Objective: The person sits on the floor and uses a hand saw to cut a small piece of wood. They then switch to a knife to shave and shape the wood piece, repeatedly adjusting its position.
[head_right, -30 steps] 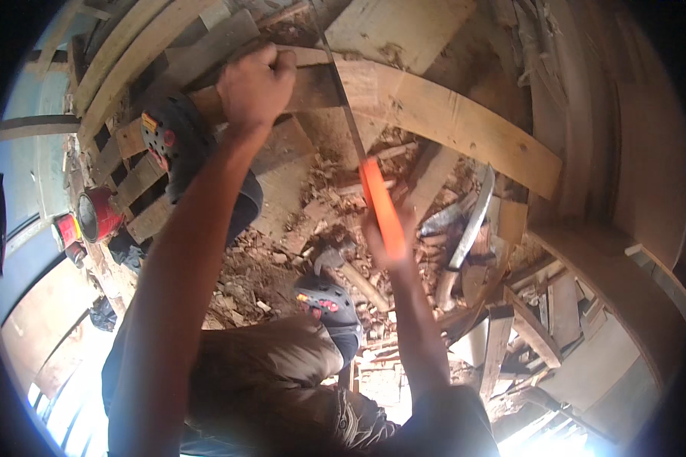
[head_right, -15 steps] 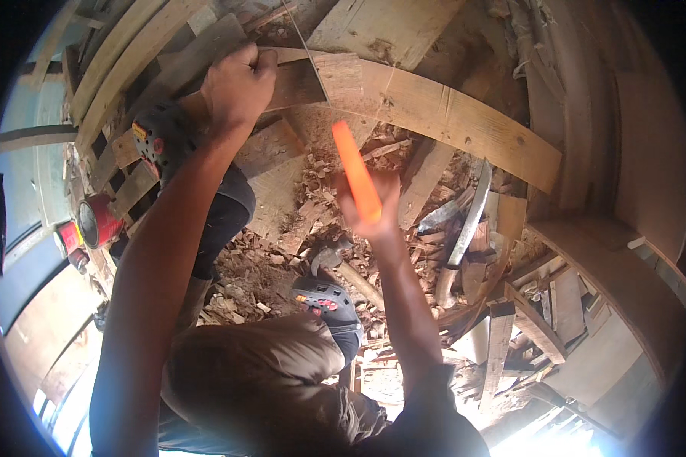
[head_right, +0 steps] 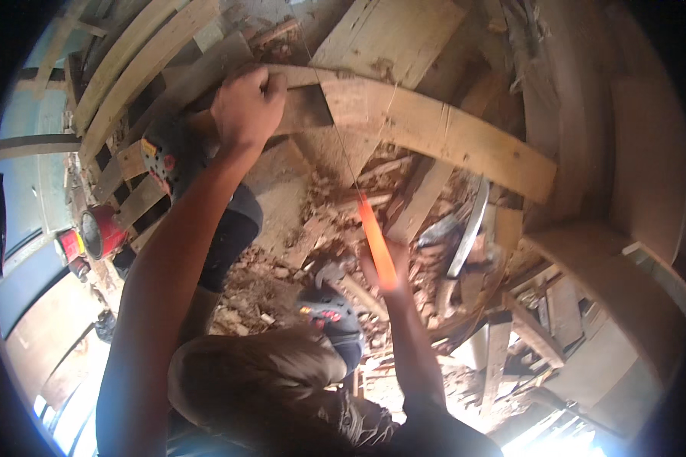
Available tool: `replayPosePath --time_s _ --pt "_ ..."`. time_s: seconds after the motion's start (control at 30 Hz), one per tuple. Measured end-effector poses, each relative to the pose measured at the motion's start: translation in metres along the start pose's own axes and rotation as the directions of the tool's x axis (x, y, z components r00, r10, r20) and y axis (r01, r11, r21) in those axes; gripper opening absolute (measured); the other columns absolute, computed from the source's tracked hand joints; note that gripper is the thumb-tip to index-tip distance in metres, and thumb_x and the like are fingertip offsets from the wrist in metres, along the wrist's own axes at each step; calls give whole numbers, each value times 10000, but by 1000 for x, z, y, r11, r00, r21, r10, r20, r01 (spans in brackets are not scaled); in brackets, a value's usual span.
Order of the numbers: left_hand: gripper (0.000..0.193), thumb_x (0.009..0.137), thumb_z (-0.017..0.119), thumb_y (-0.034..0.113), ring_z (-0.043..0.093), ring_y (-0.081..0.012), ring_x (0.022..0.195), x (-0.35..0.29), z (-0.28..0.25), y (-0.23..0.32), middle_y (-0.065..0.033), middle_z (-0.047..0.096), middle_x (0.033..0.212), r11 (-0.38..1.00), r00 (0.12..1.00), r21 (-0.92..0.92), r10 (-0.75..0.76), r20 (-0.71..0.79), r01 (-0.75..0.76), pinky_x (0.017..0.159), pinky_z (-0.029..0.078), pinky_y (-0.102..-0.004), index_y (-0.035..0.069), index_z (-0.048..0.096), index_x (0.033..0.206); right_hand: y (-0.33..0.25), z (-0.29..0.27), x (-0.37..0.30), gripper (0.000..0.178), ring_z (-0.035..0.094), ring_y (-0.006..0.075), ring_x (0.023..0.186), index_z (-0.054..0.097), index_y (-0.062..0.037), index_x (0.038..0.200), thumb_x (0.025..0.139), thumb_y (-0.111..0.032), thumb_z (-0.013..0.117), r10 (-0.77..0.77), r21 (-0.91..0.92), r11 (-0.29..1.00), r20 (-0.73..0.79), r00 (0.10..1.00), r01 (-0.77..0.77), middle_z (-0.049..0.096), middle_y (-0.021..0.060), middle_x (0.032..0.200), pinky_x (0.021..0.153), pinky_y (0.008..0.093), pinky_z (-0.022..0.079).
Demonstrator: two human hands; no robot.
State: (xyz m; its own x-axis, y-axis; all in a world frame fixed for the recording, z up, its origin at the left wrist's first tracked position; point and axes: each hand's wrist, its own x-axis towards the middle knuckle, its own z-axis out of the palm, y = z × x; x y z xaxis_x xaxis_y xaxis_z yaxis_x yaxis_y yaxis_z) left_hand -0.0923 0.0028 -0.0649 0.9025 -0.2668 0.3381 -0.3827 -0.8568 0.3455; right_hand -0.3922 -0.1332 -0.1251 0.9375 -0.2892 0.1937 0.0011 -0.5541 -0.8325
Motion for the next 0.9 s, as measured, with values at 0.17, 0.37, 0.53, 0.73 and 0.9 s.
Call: replayPosePath --time_s 0.17,0.37,0.53,0.73,0.9 --pt "260 852 619 293 622 -457 762 -6 7 -7 -198 653 766 1000 998 22 -6 -61 8 694 498 -524 54 640 750 -36 -36 -54 376 572 198 1138 585 49 1331 990 -109 587 487 378 784 117 866 -492 632 173 1227 988 394 389" --pt "263 848 633 266 638 -438 745 -8 0 4 -198 662 770 999 997 -43 2 74 1 657 492 -516 46 624 706 -34 12 95 111 549 112 588 599 -5 747 857 1 594 189 498 846 58 980 -193 567 27 644 543 271 449" --pt "172 770 668 145 629 -354 734 -43 -10 1 -118 629 773 973 969 -107 218 118 -206 666 491 -484 65 586 642 -39 51 6 75 583 241 578 616 -30 771 706 -1 639 239 349 913 -40 970 -211 592 71 699 563 338 475" --pt "134 745 659 173 637 -281 761 -46 -7 6 -84 640 742 968 968 -81 241 68 -236 703 501 -423 72 637 659 -43 48 5 61 591 233 554 594 -33 739 731 11 636 246 364 907 -55 968 -210 607 76 683 542 343 474" --pt "149 762 653 188 651 -300 795 -53 -10 -3 -106 668 780 974 975 -82 216 49 -212 750 514 -429 55 674 697 -99 30 35 107 532 116 494 587 -20 729 834 -34 606 413 473 816 -75 908 -332 527 51 555 475 286 428"
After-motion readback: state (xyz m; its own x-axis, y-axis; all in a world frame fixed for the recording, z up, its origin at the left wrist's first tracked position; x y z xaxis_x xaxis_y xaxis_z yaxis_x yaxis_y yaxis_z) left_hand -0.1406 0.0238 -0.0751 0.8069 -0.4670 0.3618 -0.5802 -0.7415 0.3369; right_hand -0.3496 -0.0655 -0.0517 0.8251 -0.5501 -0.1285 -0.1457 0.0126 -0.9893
